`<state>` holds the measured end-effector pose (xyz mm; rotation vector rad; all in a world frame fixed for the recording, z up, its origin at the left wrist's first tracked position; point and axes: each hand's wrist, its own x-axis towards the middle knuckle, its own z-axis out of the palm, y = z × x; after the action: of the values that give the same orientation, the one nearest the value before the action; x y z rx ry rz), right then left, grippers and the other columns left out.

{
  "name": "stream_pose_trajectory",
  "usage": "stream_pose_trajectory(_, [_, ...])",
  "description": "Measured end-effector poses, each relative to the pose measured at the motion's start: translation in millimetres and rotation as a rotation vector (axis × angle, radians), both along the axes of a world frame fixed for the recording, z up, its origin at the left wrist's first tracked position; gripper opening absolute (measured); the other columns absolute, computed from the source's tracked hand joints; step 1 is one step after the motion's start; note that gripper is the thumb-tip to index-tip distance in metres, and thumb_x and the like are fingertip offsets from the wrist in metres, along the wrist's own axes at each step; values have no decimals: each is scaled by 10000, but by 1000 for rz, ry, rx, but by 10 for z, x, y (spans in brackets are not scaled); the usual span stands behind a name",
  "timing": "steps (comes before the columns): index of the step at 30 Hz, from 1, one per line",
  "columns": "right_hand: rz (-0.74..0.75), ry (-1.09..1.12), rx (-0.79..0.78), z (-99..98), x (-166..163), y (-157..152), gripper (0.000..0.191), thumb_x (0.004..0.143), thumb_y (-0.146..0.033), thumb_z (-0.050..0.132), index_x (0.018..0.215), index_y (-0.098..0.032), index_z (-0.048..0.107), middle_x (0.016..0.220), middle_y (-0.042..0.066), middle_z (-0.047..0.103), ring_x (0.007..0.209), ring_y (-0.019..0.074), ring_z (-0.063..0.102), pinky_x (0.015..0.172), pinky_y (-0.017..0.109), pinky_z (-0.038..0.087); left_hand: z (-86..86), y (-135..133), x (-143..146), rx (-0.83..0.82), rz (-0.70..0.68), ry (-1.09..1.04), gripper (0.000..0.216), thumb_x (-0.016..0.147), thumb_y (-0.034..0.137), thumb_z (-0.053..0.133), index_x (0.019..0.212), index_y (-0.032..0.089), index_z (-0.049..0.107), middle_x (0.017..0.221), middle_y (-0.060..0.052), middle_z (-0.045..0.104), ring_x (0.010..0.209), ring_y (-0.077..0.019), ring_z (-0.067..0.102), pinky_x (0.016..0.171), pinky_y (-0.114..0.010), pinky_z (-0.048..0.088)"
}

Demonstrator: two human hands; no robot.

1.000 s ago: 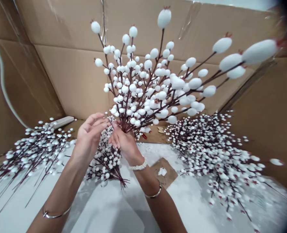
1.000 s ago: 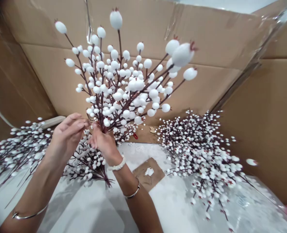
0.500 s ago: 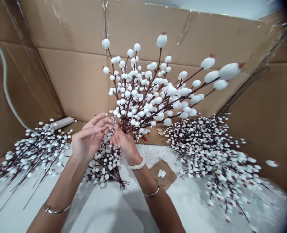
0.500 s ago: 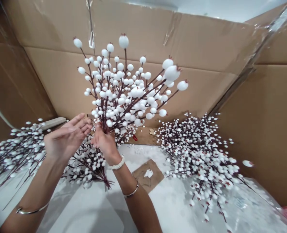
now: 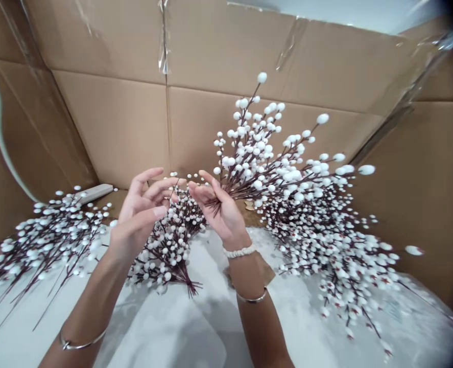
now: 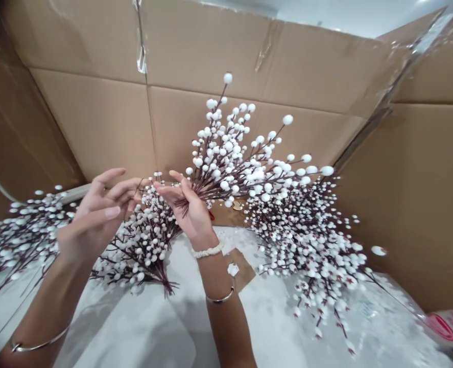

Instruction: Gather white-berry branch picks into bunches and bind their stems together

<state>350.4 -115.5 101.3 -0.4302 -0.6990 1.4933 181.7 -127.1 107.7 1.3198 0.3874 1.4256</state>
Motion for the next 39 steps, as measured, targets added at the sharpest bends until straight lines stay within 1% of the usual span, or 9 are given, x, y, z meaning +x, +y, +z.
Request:
stream_pose_trajectory(3, [-1,53,-35,67,22,-26,326,1019,-195,353,997,-180,678,738,15,764,1041,110,706,962,252,532,-74,29,93,-9,-54,30,593,706,206,731,1245,236,486,1165,-102,678,919,-206,640,814,-344,489])
stream_pose_trajectory(7, [53,99,-68,112,13,-51,403,1032,-186,298,997,-186,700,800,15,770,1116,99,667,701,176,557,-214,44,249,40,-94,112,705,747,212,751,1335,278,368,1173,-84,664,954,-192,642,785,-312,470])
stream_pose_trajectory(9, [72,111,-98,117,10,-50,425,1041,-220,286,993,-193,707,816,5,771,1048,111,688,563,173,522,-287,31,329,103,-27,190,712,771,213,759,1347,293,349,1180,-71,653,1022,-189,630,792,-300,452])
stream_pose_trajectory(12, [72,105,-143,116,11,-49,430,1044,-245,289,990,-208,714,826,-11,770,934,119,703,493,176,485,-374,12,416,233,152,325,734,757,220,793,1353,293,370,1200,-78,630,1128,-215,601,823,-313,442])
stream_pose_trajectory(15, [81,87,-137,111,14,-64,413,1037,-236,309,1005,-216,720,882,-8,774,955,118,691,522,174,494,-413,21,439,369,279,398,798,692,212,848,1357,296,414,1246,-93,599,1134,-247,603,805,-325,467])
stream_pose_trajectory(22, [217,100,-160,126,-21,-155,440,1054,-260,295,1010,-179,726,875,-12,776,942,93,693,815,199,564,-361,46,336,552,341,420,754,726,157,823,1364,320,457,1227,-62,608,1077,-214,643,934,-339,521])
stream_pose_trajectory(27, [219,90,-172,161,-64,-220,441,1057,-244,283,1029,-161,715,881,-6,779,914,91,700,833,201,565,-342,36,313,635,376,422,757,731,133,816,1368,289,439,1183,-50,629,1030,-184,659,878,-302,560])
stream_pose_trajectory(33, [192,45,-185,170,-116,-235,422,1046,-247,306,999,-163,717,1026,24,770,916,97,704,840,204,563,-326,33,338,682,465,411,704,741,147,813,1332,267,450,1146,-37,644,959,-150,686,780,-241,579])
stream_pose_trajectory(39, [170,48,-161,147,-128,-228,416,1042,-244,321,976,-170,726,1060,28,761,949,95,700,877,212,556,-274,7,301,726,492,494,669,755,251,816,1323,254,463,1133,-45,646,1012,-174,684,856,-277,572])
